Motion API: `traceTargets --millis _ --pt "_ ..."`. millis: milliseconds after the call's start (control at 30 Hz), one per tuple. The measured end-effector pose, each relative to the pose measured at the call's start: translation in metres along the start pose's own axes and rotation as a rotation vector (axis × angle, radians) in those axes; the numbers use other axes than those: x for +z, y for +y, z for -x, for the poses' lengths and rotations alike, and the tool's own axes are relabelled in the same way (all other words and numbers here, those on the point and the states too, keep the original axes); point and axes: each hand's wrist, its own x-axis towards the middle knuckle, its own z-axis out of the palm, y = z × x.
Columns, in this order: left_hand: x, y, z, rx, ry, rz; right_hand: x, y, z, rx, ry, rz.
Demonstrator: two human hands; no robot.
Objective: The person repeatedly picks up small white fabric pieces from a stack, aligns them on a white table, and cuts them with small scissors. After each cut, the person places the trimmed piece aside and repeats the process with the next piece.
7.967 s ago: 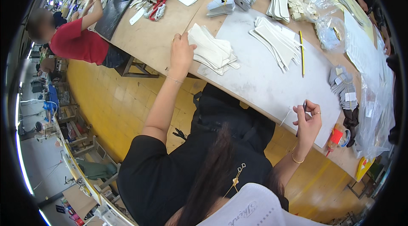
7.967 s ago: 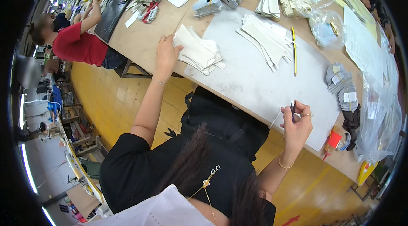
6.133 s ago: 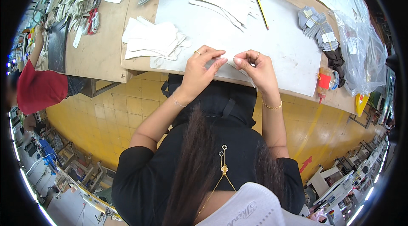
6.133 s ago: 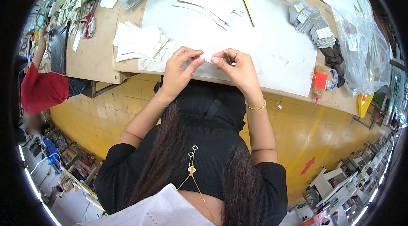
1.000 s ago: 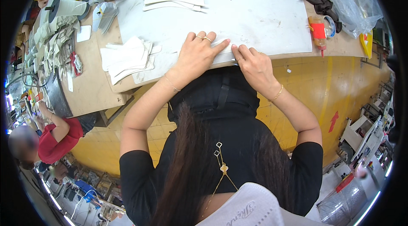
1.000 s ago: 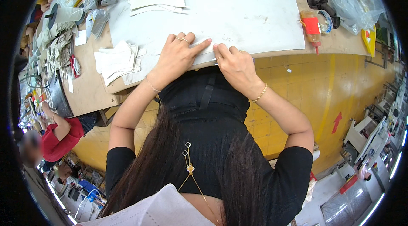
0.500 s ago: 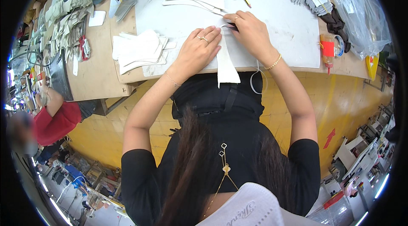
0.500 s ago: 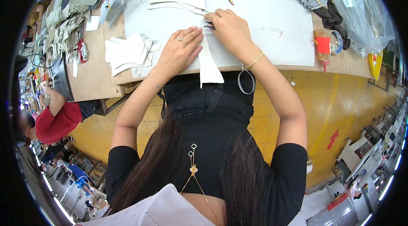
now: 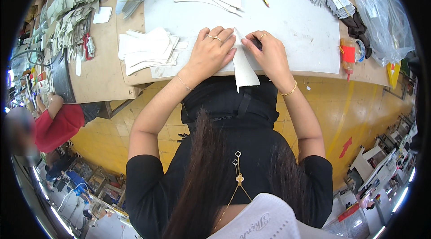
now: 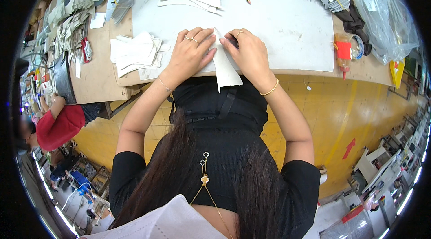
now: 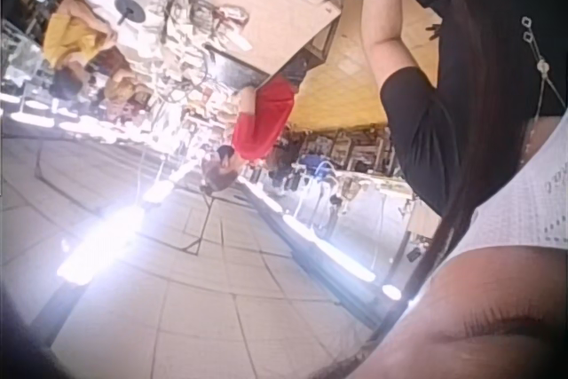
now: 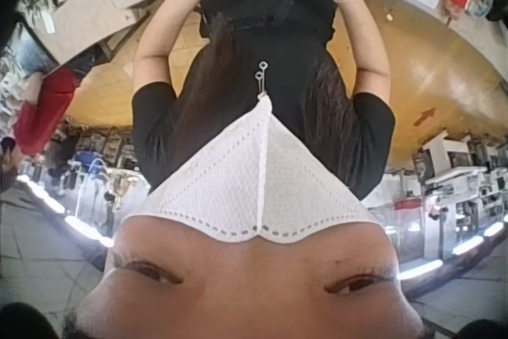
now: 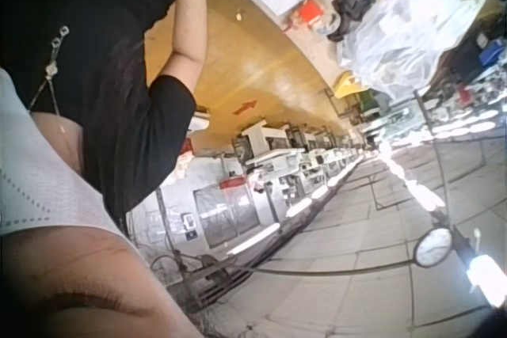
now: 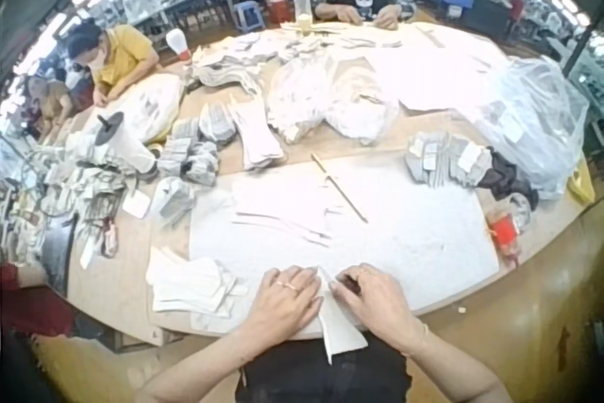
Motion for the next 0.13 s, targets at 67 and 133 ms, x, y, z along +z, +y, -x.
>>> traceTargets --millis 67,133 --pt "0.0009 -0.0012 0.0 0.008 -0.004 -0.007 0.0037 0.0013 -0.0009 -0.002 0.025 -0.019" --pt "0.001 -0.0026 0.0013 0.008 -0.006 -0.011 0.0067 0.0026 -0.0005 -0.023 0.038 0.011"
